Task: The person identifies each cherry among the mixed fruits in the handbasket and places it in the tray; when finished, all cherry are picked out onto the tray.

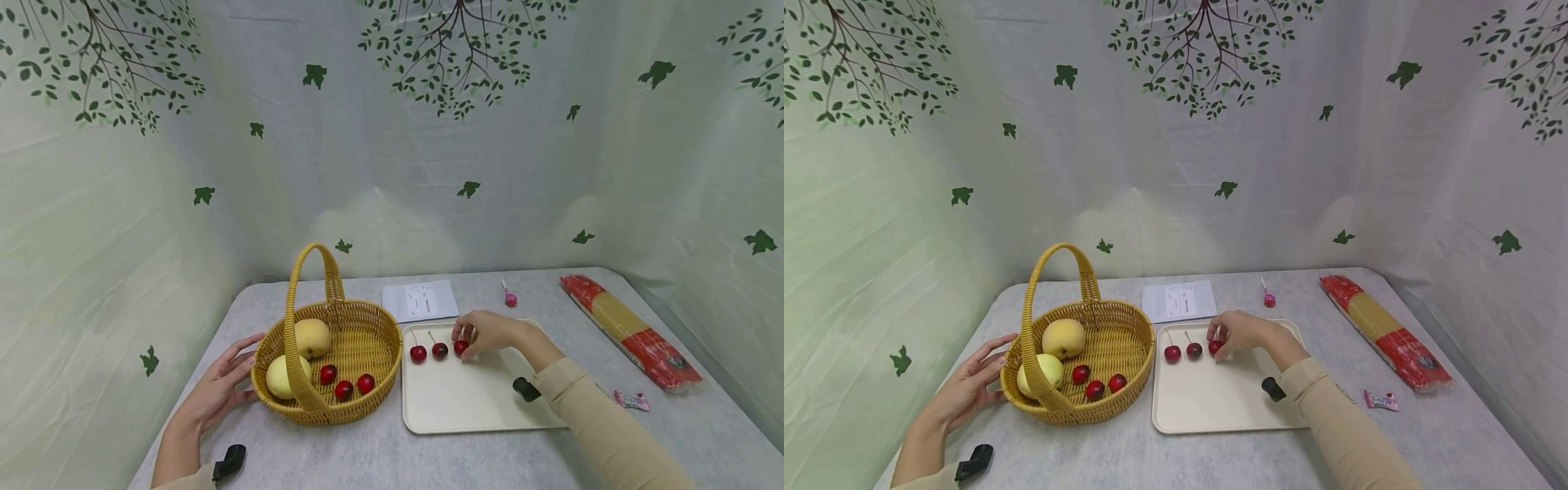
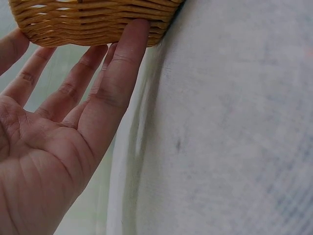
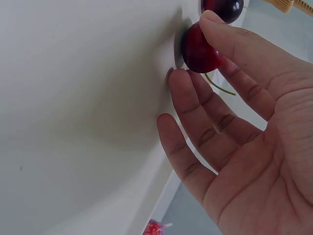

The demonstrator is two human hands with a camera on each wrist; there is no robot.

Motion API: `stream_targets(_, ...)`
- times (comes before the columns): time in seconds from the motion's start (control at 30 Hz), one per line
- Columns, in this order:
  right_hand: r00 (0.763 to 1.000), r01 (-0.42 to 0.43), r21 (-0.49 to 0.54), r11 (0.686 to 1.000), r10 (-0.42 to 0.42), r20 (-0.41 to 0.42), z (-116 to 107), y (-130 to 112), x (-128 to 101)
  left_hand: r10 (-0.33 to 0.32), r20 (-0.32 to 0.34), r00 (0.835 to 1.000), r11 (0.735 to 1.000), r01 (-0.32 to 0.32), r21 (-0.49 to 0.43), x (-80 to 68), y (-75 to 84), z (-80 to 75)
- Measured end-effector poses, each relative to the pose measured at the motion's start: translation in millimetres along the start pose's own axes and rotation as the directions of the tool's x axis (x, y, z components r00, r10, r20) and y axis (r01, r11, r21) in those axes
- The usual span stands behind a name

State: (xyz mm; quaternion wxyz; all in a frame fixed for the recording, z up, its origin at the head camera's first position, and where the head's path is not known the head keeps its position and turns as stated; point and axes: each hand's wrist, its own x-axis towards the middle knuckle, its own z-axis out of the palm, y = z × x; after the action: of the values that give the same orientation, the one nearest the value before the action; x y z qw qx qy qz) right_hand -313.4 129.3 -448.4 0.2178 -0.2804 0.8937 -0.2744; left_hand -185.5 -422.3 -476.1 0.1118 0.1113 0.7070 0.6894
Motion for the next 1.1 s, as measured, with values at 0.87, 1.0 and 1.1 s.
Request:
stream_targets(0.87, 0.971, 0.231, -0.215, 0.949, -0.212, 0.107, -30, -147, 56, -0.004, -0.013, 1.0, 1.0, 0.004, 0.015, -0.2, 0.3, -0.1)
stream_targets(1.0, 0.955, 0.284, -0.227, 0.932, -0.253, 0.154, -17, -167, 78, -0.002, -0.013, 1.0, 1.0, 0.002, 0.02, 0.4, 0.0, -0.1)
stream_targets(1.1, 0.948, 0.298, -0.236, 0.925, -0.259, 0.184, -6, -178, 92, 0.001, -0.009, 1.0, 1.0, 0.0, 0.018, -0.2, -0.3, -0.9)
